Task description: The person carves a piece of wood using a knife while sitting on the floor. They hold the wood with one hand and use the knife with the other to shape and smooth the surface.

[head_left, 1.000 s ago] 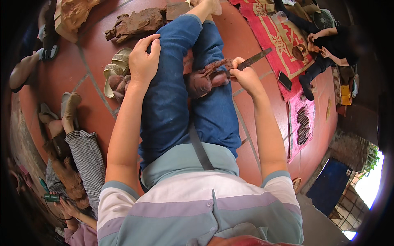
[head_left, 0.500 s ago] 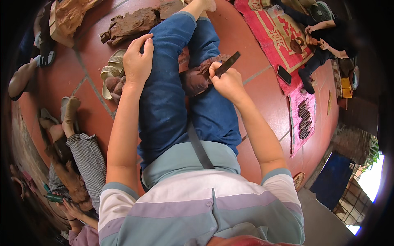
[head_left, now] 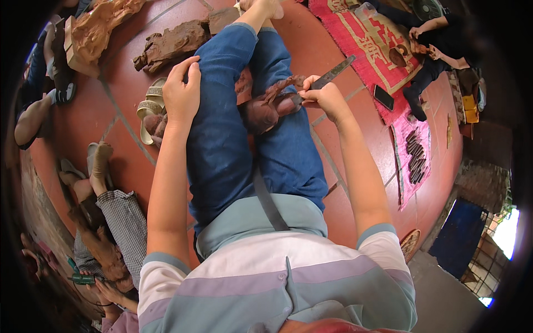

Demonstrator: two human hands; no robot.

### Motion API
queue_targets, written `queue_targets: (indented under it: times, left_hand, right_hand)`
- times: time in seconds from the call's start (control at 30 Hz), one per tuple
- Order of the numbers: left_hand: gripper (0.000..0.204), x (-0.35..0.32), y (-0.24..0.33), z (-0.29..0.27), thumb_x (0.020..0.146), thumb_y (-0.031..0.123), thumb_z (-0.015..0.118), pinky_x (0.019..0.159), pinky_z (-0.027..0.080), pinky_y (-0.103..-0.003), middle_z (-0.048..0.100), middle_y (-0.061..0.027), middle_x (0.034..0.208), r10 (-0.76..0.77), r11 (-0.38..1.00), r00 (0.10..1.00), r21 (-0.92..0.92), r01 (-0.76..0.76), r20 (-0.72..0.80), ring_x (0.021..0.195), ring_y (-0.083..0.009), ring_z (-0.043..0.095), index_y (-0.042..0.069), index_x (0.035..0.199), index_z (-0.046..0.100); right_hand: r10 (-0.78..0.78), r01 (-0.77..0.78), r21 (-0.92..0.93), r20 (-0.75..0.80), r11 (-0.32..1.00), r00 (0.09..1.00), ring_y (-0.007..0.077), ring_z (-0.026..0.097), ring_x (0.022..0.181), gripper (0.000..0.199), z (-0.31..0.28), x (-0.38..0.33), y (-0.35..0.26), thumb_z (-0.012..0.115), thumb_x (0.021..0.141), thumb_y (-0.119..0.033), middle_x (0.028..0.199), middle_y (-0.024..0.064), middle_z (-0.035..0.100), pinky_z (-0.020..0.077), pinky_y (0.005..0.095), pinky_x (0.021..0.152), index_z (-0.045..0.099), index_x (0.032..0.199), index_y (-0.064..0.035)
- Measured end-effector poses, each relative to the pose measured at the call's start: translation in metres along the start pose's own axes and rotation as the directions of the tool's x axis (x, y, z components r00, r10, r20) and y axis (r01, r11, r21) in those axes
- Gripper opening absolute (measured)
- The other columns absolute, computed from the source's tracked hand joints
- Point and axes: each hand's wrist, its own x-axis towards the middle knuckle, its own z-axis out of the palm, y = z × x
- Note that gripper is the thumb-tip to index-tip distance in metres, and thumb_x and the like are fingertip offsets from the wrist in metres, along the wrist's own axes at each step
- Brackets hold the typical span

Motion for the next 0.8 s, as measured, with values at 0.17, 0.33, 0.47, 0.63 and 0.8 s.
queue_targets:
  times: [0.17, 0.33, 0.47, 0.63, 0.8]
  left_hand:
    - [0.026, 0.0, 0.0, -0.001, 0.091, 0.021, 0.054, 0.088, 0.046, -0.03, 0.068, -0.01, 0.105, -0.009, 1.0, 1.0, 0.001, 0.009, -0.001, 0.098, -0.0219, 0.064, 0.007, 0.106, 0.068]
    - [0.026, -0.001, 0.002, 0.0, 0.091, 0.021, 0.054, 0.088, 0.046, -0.03, 0.068, -0.0099, 0.105, -0.021, 1.0, 1.0, 0.015, 0.021, 0.0, 0.098, -0.0211, 0.064, 0.007, 0.106, 0.068]
    - [0.026, -0.001, 0.003, 0.0, 0.091, 0.021, 0.054, 0.088, 0.046, -0.03, 0.068, -0.01, 0.104, -0.03, 0.999, 1.0, 0.014, 0.03, 0.0, 0.096, -0.0207, 0.064, 0.007, 0.106, 0.069]
    - [0.025, 0.001, 0.003, 0.001, 0.091, 0.021, 0.054, 0.086, 0.046, -0.03, 0.068, -0.0105, 0.104, -0.017, 0.999, 1.0, 0.033, 0.017, 0.004, 0.095, -0.0205, 0.064, 0.007, 0.106, 0.069]
    - [0.026, 0.001, -0.001, -0.001, 0.093, 0.02, 0.053, 0.088, 0.045, -0.029, 0.068, -0.0099, 0.105, -0.044, 0.999, 0.999, -0.007, 0.044, 0.022, 0.098, -0.0188, 0.062, 0.005, 0.109, 0.067]
  right_hand:
    - [-0.319, 0.27, -0.562, 0.011, 0.782, 0.948, 0.0278, 0.063, 0.081, 0.008, 0.043, -0.022, -0.001, 0.065, 0.071, -0.012, 0.08, 0.0072, 0.063, 0.0485, 0.0347, 0.077, 0.062, 0.077, -0.011]
    - [-0.024, 0.028, 0.091, -0.046, 0.995, 0.999, 0.0096, 0.061, 0.072, 0.003, 0.0, 0.006, 0.005, 0.062, 0.074, -0.009, 0.078, -0.0002, 0.063, 0.0496, 0.0282, 0.065, 0.062, 0.076, -0.0076]
    - [-0.503, 0.421, -0.514, -0.025, 0.748, 0.864, 0.0188, 0.065, 0.074, 0.006, 0.036, -0.009, 0.011, 0.062, 0.072, -0.011, 0.074, 0.0058, 0.064, 0.0498, 0.031, 0.068, 0.063, 0.078, -0.0106]
    - [-0.061, 0.067, 0.081, -0.067, 0.994, 0.996, 0.011, 0.06, 0.068, 0.012, 0.008, 0.011, -0.001, 0.061, 0.077, 0.0, 0.069, -0.0015, 0.057, 0.047, 0.0225, 0.058, 0.056, 0.076, -0.0108]
    - [-0.435, 0.315, -0.651, -0.026, 0.691, 0.9, 0.0174, 0.062, 0.066, 0.008, 0.056, -0.011, 0.002, 0.065, 0.068, -0.01, 0.068, 0.0047, 0.063, 0.049, 0.0323, 0.061, 0.059, 0.073, -0.0099]
